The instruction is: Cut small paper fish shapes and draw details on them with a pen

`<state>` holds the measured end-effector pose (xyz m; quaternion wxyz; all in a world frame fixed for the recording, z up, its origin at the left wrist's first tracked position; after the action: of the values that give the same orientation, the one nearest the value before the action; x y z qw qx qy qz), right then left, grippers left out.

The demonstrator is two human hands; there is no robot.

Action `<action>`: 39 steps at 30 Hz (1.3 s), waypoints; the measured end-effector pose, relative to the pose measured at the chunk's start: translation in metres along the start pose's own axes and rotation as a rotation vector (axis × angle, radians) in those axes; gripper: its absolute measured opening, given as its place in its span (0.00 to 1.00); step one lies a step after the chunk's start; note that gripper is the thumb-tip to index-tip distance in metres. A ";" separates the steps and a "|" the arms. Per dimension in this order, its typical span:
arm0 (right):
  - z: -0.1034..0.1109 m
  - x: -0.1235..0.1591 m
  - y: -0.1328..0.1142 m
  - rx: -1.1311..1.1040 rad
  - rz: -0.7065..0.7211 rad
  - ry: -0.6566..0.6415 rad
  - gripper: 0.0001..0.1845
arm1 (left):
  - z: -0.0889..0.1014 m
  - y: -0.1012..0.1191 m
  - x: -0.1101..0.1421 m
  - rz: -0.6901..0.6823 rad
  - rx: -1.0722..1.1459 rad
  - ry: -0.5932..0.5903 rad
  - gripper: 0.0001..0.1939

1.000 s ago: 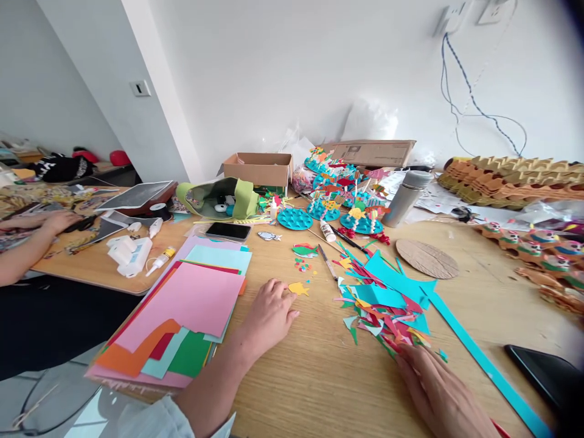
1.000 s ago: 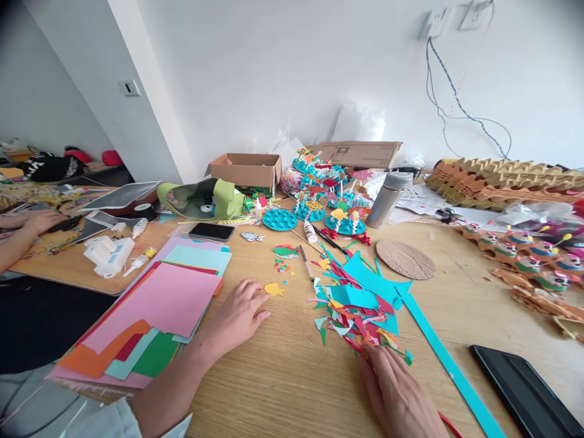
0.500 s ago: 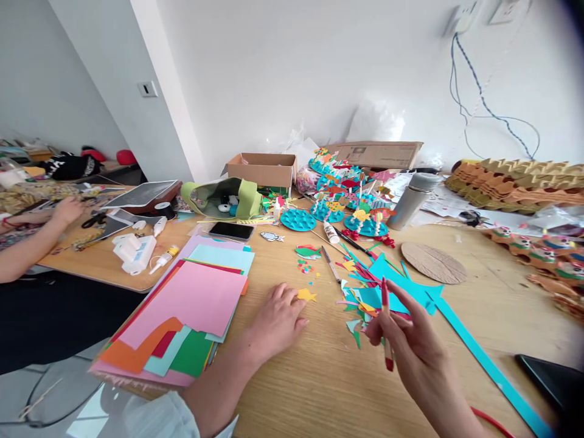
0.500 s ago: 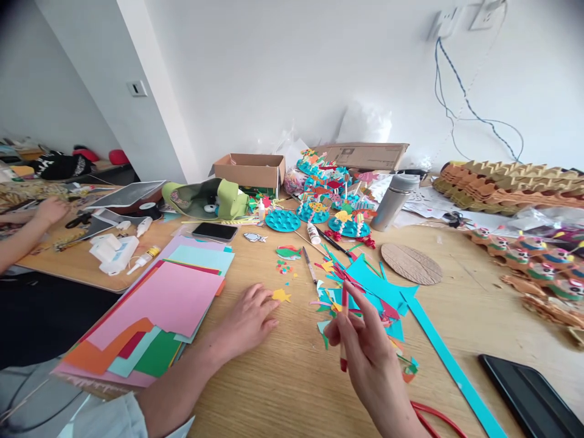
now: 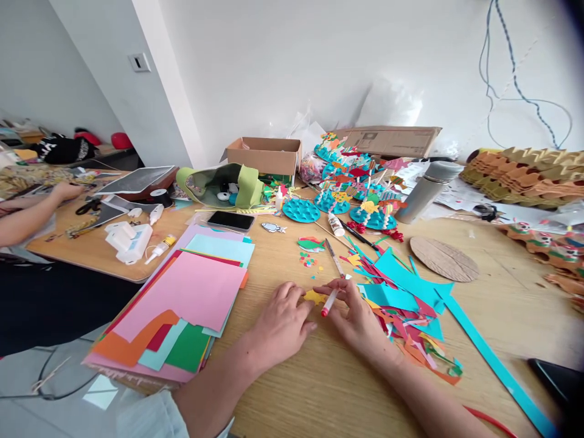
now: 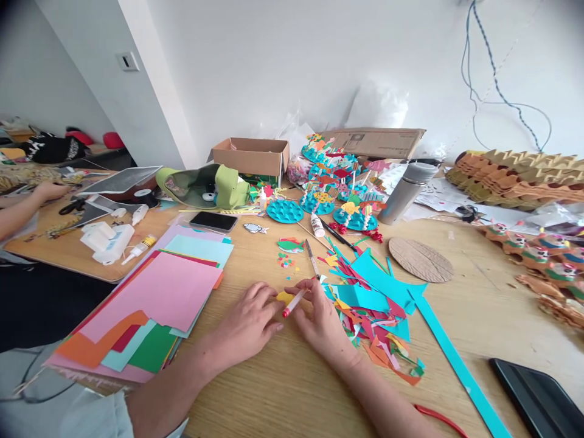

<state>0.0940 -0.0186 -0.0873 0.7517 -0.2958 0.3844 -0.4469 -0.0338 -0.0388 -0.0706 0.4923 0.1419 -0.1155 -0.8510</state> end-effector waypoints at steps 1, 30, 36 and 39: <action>-0.001 0.001 0.002 0.064 0.020 0.005 0.11 | 0.000 0.000 0.000 0.001 -0.001 -0.003 0.09; 0.001 0.006 -0.002 0.265 0.173 -0.029 0.09 | -0.017 0.006 -0.004 0.026 0.048 -0.118 0.19; 0.014 0.011 -0.013 0.188 0.088 0.042 0.05 | -0.021 0.004 -0.001 0.021 0.040 -0.131 0.19; 0.029 0.009 -0.021 0.147 -0.020 0.002 0.05 | -0.025 0.003 0.000 0.003 0.021 -0.143 0.21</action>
<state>0.1118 -0.0332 -0.0582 0.7667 -0.2432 0.3482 -0.4814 -0.0227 -0.0417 -0.0926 0.4825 0.0858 -0.1594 -0.8570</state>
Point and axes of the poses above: each hand's wrist, its own x-axis away from the middle knuckle, its own z-axis out of the back of the hand, y = z × x, the point moved 8 cm from there along -x, towards the middle knuckle, and after that the axes turned 7 degrees about z, right-handed, at the moved point
